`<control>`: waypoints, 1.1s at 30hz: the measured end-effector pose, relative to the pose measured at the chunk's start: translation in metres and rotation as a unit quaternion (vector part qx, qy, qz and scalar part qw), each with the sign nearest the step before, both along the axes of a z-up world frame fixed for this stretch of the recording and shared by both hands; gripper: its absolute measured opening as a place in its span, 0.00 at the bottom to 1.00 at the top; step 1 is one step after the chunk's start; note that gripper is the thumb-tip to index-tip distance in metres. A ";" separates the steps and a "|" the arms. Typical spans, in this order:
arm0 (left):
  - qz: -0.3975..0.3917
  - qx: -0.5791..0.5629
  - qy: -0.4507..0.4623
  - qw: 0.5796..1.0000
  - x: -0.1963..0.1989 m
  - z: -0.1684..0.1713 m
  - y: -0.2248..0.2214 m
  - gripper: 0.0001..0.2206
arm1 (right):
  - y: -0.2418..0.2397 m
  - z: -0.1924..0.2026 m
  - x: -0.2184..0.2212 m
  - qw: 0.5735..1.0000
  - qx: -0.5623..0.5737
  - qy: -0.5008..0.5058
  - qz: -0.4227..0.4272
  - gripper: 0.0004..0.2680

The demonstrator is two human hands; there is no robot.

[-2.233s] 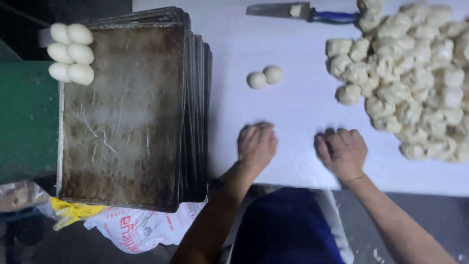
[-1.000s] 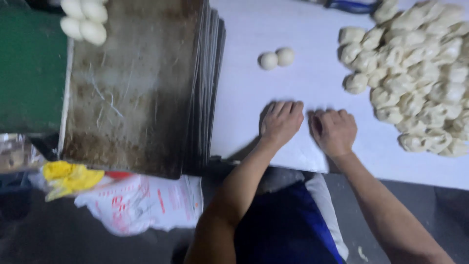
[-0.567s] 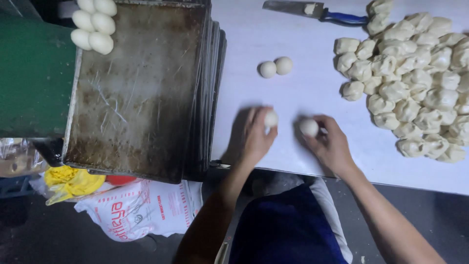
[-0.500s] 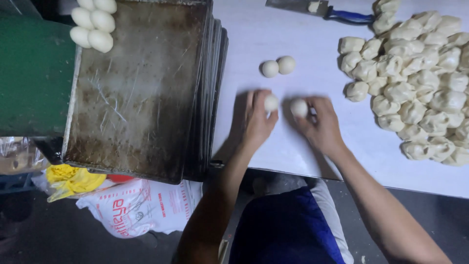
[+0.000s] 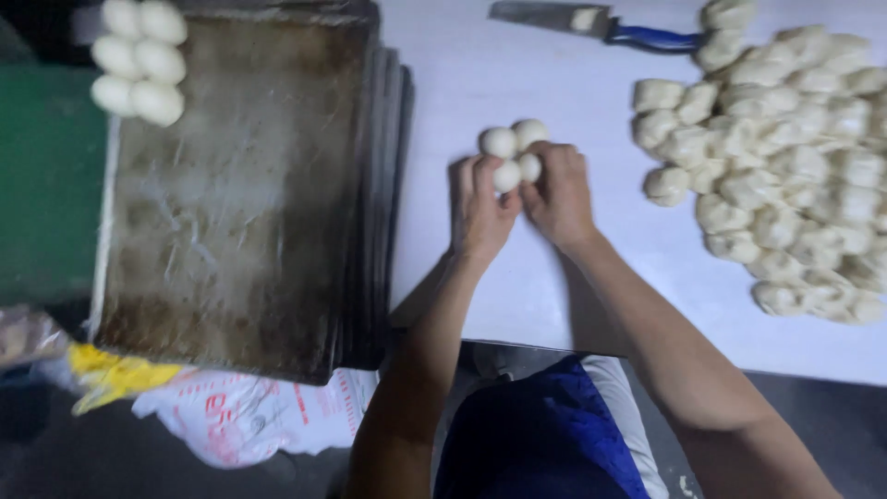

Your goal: The person is shaping small portions of dough into balls and organizing them onto a baking tray.

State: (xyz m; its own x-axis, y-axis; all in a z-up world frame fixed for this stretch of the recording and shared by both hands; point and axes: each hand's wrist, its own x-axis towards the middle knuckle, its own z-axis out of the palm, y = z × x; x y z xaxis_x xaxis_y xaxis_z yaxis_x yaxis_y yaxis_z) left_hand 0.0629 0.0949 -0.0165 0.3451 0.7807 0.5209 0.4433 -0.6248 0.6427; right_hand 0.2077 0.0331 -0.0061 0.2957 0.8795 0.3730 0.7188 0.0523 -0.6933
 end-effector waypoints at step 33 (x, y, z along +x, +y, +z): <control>-0.022 -0.218 -0.173 0.960 -0.018 0.032 -0.127 0.21 | -0.189 0.050 0.047 0.992 -0.020 0.064 -0.106 0.10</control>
State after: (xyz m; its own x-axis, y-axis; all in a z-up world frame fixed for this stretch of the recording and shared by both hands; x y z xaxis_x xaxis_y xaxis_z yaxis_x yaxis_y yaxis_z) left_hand 0.0454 -0.0318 0.0159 0.2486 0.9391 0.2372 0.1352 -0.2761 0.9516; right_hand 0.2550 -0.1561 0.0436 0.5193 0.8051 0.2867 0.6159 -0.1200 -0.7787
